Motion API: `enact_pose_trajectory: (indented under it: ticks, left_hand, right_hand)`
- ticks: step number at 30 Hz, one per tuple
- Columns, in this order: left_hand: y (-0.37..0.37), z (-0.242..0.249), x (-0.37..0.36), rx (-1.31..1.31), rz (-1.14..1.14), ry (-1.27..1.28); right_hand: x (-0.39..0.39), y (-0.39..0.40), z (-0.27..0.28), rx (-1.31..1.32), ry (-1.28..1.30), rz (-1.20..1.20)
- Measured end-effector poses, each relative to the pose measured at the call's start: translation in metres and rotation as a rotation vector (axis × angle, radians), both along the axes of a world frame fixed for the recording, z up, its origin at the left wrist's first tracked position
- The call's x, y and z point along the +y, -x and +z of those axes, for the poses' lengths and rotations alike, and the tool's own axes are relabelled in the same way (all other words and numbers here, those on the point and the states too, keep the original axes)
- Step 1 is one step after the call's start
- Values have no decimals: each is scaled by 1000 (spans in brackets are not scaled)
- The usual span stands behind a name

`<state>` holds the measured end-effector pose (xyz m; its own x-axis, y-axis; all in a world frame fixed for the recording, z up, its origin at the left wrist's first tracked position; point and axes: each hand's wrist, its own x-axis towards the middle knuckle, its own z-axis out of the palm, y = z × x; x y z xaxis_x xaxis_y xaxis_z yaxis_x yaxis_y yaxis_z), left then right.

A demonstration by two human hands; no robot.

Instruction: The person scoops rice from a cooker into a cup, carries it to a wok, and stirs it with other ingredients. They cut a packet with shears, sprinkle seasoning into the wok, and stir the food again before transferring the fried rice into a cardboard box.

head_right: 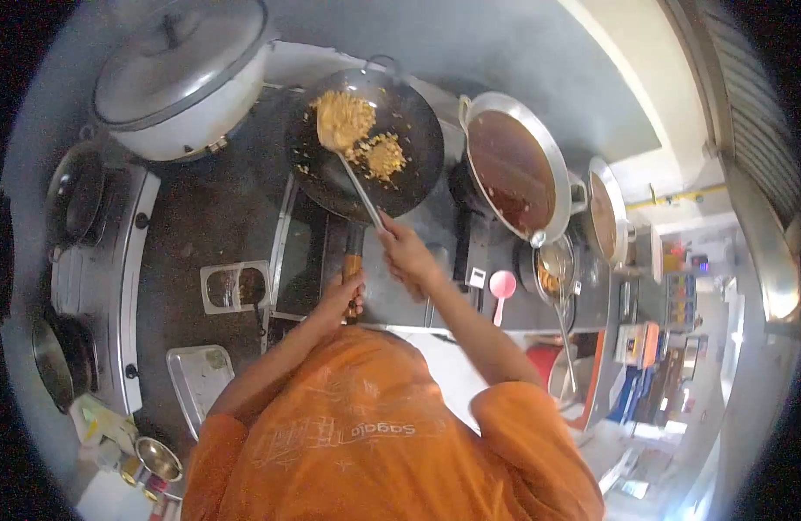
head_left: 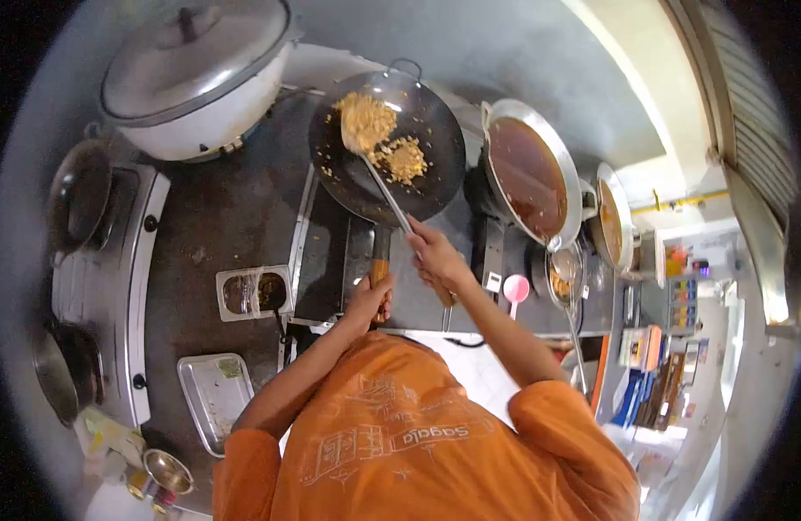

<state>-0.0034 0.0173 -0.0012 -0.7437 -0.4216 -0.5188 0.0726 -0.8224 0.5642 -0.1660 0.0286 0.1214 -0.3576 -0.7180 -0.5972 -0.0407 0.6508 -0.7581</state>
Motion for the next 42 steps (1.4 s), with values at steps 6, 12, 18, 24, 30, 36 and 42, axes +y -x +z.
enact_pose_trajectory:
  ticks: [6, 12, 18, 24, 30, 36, 42]
  left_hand:
    - [0, -11, 1, -52, -110, 0]
    - [3, -4, -6, -11, -116, -99]
    - [0, 12, -6, -28, -86, -57]
    - [-2, 7, -10, -49, -76, -79]
    - [2, 9, -10, -69, -91, -66]
    - [-3, 5, -16, -55, -67, -94]
    - [0, 5, -17, -103, -108, -22]
  right_hand:
    - [1, 6, 48, -979, 164, -454]
    - [33, 111, 13, 1062, -7, 792]
    - [-47, 53, 107, 924, -425, 461]
    - [-21, 222, -107, 902, -180, 962]
    - [-74, 98, 132, 930, -583, 507]
    - [-5, 212, 1, 1051, -91, 1348]
    - [-91, 150, 84, 949, -491, 853]
